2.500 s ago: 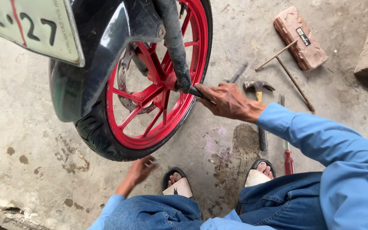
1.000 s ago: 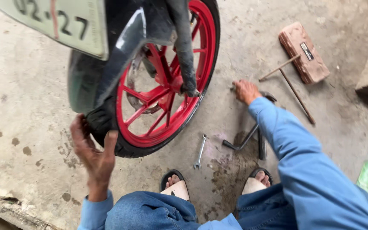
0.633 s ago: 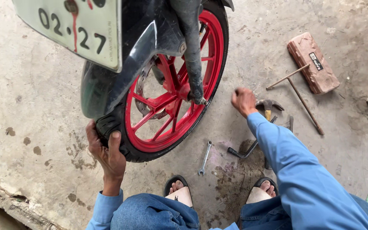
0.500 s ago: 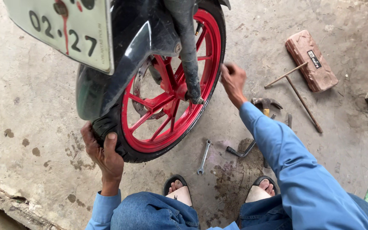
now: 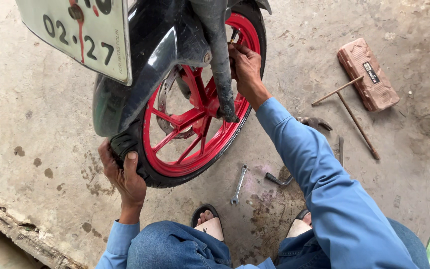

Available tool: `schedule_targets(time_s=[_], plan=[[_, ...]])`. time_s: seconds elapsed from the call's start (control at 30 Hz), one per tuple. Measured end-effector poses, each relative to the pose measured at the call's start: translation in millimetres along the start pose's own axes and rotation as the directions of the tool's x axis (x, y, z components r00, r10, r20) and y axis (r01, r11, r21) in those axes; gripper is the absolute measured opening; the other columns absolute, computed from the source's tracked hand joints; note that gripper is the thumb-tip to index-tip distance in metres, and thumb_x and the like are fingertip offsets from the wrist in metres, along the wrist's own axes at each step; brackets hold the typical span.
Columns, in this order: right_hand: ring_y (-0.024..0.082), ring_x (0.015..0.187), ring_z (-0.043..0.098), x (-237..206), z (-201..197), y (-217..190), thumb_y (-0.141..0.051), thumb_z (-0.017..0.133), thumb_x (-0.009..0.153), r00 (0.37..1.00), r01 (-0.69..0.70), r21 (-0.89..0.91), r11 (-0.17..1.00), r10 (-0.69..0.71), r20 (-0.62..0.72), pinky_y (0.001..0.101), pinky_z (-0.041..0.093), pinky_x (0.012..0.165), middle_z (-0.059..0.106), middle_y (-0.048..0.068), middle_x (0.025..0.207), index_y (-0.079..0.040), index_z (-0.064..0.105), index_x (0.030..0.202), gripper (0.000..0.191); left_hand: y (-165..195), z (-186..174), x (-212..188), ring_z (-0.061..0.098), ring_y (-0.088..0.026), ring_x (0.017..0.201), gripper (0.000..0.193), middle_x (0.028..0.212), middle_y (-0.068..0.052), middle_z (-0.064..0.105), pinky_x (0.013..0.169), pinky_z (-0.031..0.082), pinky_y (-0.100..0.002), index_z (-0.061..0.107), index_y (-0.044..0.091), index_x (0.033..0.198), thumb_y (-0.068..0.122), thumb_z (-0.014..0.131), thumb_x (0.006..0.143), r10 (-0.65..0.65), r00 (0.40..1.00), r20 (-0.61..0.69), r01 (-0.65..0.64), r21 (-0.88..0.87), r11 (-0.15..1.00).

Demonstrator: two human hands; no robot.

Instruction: The person removes the inner tube from a bicycle tire using tire levers. They then place the inner tube back into the tire and reseat the tire onto the rim.

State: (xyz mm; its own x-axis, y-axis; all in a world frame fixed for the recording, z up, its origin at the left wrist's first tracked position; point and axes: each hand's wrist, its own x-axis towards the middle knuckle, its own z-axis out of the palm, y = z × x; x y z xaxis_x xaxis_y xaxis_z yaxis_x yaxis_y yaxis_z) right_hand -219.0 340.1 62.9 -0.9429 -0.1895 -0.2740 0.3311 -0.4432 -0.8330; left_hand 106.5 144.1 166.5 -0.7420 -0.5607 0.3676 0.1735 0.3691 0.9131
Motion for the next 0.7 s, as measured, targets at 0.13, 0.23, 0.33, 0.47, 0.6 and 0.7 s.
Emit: schedule_targets(time_s=[0.13, 0.23, 0.33, 0.47, 0.6, 0.7], plan=[[0.006, 0.045, 0.052, 2, -4, 5, -0.013, 0.069, 0.098, 1.000, -0.007, 0.086, 0.996, 0.007, 0.001, 0.0229, 0.037, 0.037, 0.065, 0.001, 0.066, 0.001, 0.074, 0.109, 0.019, 2, 1, 0, 0.056, -0.015, 0.110, 0.047, 0.119, -0.008, 0.057, 0.103, 0.046, -0.031, 0.049, -0.003, 0.136, 0.032, 0.060, 0.107, -0.001, 1.000, 0.001, 0.001, 0.019, 1.000], [0.005, 0.047, 0.053, 3, -4, 8, -0.013, 0.070, 0.099, 1.000, -0.012, 0.110, 0.994, 0.010, 0.019, 0.0205, 0.038, 0.039, 0.065, 0.000, 0.067, -0.001, 0.074, 0.109, 0.016, 2, 0, -1, 0.057, -0.015, 0.112, 0.049, 0.121, -0.008, 0.059, 0.103, 0.046, -0.030, 0.048, -0.003, 0.140, 0.031, 0.059, 0.106, 0.019, 1.000, 0.007, -0.019, 0.016, 1.000], [0.003, 0.049, 0.053, 6, -2, 8, -0.012, 0.070, 0.099, 1.000, -0.009, 0.133, 0.991, 0.007, 0.015, 0.0187, 0.040, 0.041, 0.065, -0.001, 0.069, -0.001, 0.075, 0.110, 0.017, 2, -1, -1, 0.057, -0.015, 0.109, 0.049, 0.118, -0.009, 0.059, 0.101, 0.047, -0.030, 0.048, -0.003, 0.139, 0.031, 0.059, 0.106, 0.003, 1.000, 0.010, -0.003, 0.029, 1.000], [0.003, 0.051, 0.054, 9, 0, 5, -0.010, 0.068, 0.100, 0.998, -0.059, 0.172, 0.983, 0.059, 0.002, 0.0180, 0.041, 0.043, 0.063, -0.001, 0.070, 0.000, 0.073, 0.111, 0.016, 3, -1, -1, 0.056, -0.016, 0.113, 0.049, 0.122, -0.009, 0.058, 0.104, 0.047, -0.032, 0.047, -0.003, 0.140, 0.029, 0.059, 0.106, 0.019, 1.000, 0.018, -0.019, 0.011, 1.000], [0.002, 0.047, 0.048, 9, -2, 0, -0.008, 0.065, 0.098, 0.997, -0.080, 0.147, 0.986, 0.077, 0.023, 0.0184, 0.038, 0.040, 0.056, -0.003, 0.064, -0.002, 0.073, 0.112, 0.017, 5, 0, -1, 0.057, -0.016, 0.114, 0.049, 0.123, -0.009, 0.058, 0.105, 0.047, -0.032, 0.046, -0.003, 0.142, 0.028, 0.058, 0.106, 0.023, 0.999, 0.024, -0.023, 0.007, 1.000], [0.003, 0.046, 0.044, 9, -2, -2, -0.007, 0.063, 0.099, 0.996, -0.085, 0.133, 0.987, 0.080, 0.041, 0.0201, 0.036, 0.040, 0.055, -0.003, 0.064, -0.002, 0.071, 0.110, 0.014, 6, -1, -1, 0.057, -0.017, 0.113, 0.048, 0.122, -0.010, 0.058, 0.104, 0.047, -0.032, 0.047, -0.003, 0.141, 0.028, 0.058, 0.106, 0.011, 1.000, 0.023, -0.012, 0.021, 1.000]])
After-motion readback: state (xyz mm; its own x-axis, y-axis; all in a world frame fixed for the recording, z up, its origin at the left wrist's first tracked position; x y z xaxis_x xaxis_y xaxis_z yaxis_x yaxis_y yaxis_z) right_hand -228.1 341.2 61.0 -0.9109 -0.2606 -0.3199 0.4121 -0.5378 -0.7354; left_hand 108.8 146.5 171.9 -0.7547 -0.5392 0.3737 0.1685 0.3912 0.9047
